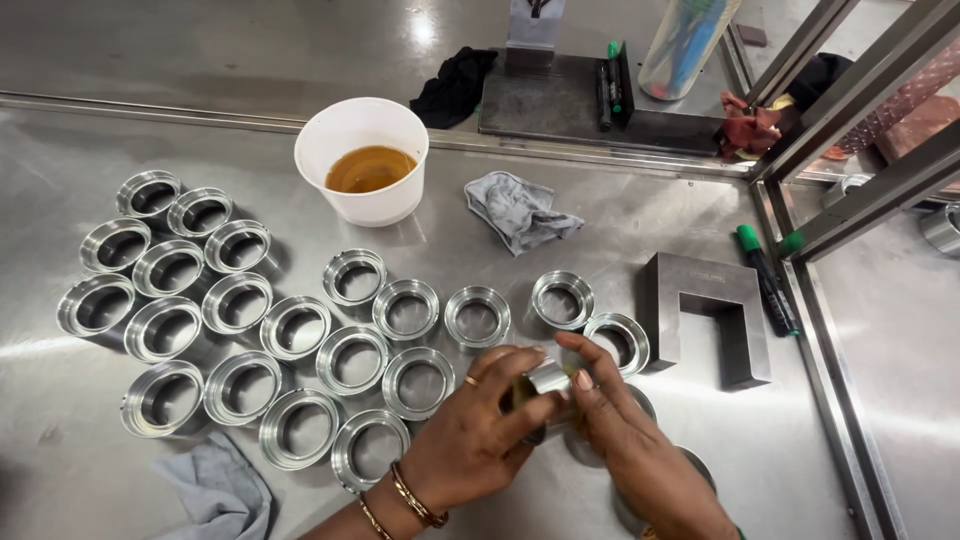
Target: Checking, marking, and organizing metal ring components on a workbench.
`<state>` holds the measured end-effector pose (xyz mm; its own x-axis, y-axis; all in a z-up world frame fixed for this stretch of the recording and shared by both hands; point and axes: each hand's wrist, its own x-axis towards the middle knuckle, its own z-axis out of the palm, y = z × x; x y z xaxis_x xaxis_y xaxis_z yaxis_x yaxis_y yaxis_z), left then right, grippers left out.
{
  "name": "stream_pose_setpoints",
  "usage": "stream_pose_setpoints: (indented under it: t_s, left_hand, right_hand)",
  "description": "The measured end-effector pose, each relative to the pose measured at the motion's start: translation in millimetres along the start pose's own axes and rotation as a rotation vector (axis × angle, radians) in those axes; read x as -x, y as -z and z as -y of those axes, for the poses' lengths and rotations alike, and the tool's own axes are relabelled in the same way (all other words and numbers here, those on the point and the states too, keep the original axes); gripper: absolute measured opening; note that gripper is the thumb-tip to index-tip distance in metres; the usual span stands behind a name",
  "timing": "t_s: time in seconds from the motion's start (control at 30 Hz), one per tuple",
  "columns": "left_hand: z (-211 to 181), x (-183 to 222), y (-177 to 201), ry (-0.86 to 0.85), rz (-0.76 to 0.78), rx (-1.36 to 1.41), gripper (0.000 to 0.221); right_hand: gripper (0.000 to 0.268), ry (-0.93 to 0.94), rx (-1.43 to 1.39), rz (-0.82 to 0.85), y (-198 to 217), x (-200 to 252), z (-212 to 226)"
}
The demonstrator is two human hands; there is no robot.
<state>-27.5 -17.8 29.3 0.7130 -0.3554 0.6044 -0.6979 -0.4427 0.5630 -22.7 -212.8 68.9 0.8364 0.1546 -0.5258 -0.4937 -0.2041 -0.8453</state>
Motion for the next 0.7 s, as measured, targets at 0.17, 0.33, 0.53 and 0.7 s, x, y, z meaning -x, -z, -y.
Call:
stream_pose_setpoints:
  t_s: [0.17, 0.33, 0.53, 0.7]
  left_hand:
    - [3.4, 8.2, -4.1, 0.757, 0.188, 0.274, 0.076]
    - [-2.2, 4.0, 2.2, 0.368, 0.139, 0.169, 0.076]
    - [9.2, 3.2, 5.2, 0.4, 0.469, -0.179, 0.068]
    - [37.4, 16.5, -9.0, 0.282, 0.413, -0.407, 0.07]
  right_hand:
    - [0.059, -0.025, -0.044, 0.053, -12.3, 8.5, 9.4]
    - [0.054, 0.007, -0.01, 0.044, -4.3, 5.1, 7.4]
    - [0.042, 0.188, 0.203, -0.131, 22.3, -12.8, 0.5]
    - [0.039, 0.264, 0.164, -0.203, 27.0, -13.7, -3.7]
